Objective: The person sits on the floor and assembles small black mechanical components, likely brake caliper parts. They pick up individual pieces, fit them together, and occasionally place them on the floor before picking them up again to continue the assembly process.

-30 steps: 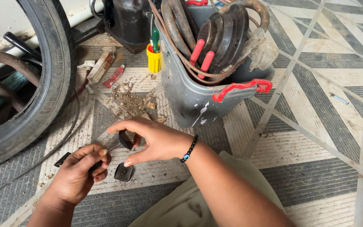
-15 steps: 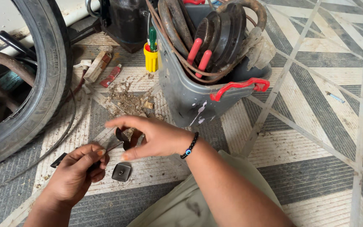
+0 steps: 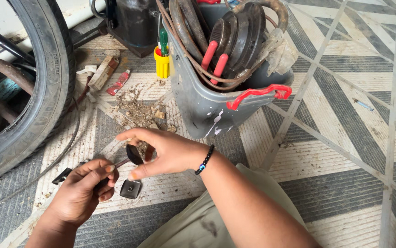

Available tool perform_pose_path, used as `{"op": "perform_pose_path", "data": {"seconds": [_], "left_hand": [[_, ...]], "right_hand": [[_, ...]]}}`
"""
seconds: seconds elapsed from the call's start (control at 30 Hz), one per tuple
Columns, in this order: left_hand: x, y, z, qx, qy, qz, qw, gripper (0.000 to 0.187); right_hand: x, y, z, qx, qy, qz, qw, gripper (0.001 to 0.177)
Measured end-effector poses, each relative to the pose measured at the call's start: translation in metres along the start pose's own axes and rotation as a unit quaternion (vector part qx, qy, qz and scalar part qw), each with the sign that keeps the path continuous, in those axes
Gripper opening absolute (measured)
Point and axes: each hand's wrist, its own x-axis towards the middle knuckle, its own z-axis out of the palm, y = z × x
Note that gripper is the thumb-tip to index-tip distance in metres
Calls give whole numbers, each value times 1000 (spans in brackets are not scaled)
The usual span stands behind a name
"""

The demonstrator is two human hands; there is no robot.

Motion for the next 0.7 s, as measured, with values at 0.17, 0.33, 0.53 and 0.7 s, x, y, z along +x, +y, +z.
{"op": "perform_pose_path", "data": {"seconds": [0.17, 0.33, 0.53, 0.7], "left_hand": [[0, 0, 0, 12, 11, -11, 1000, 12], [2, -4, 1, 15, 14, -10, 1000, 12], [2, -7, -2, 15, 18, -8, 1000, 13], [4, -11, 0, 15, 29, -5, 999, 12]], "right_hand": [[1, 7, 0, 16, 0, -17, 1000, 57], [5, 2, 1, -34, -26, 202, 978, 52], [3, 16, 3, 15, 8, 28, 999, 66], [4, 33, 5, 43, 7, 38, 998, 57]]}}
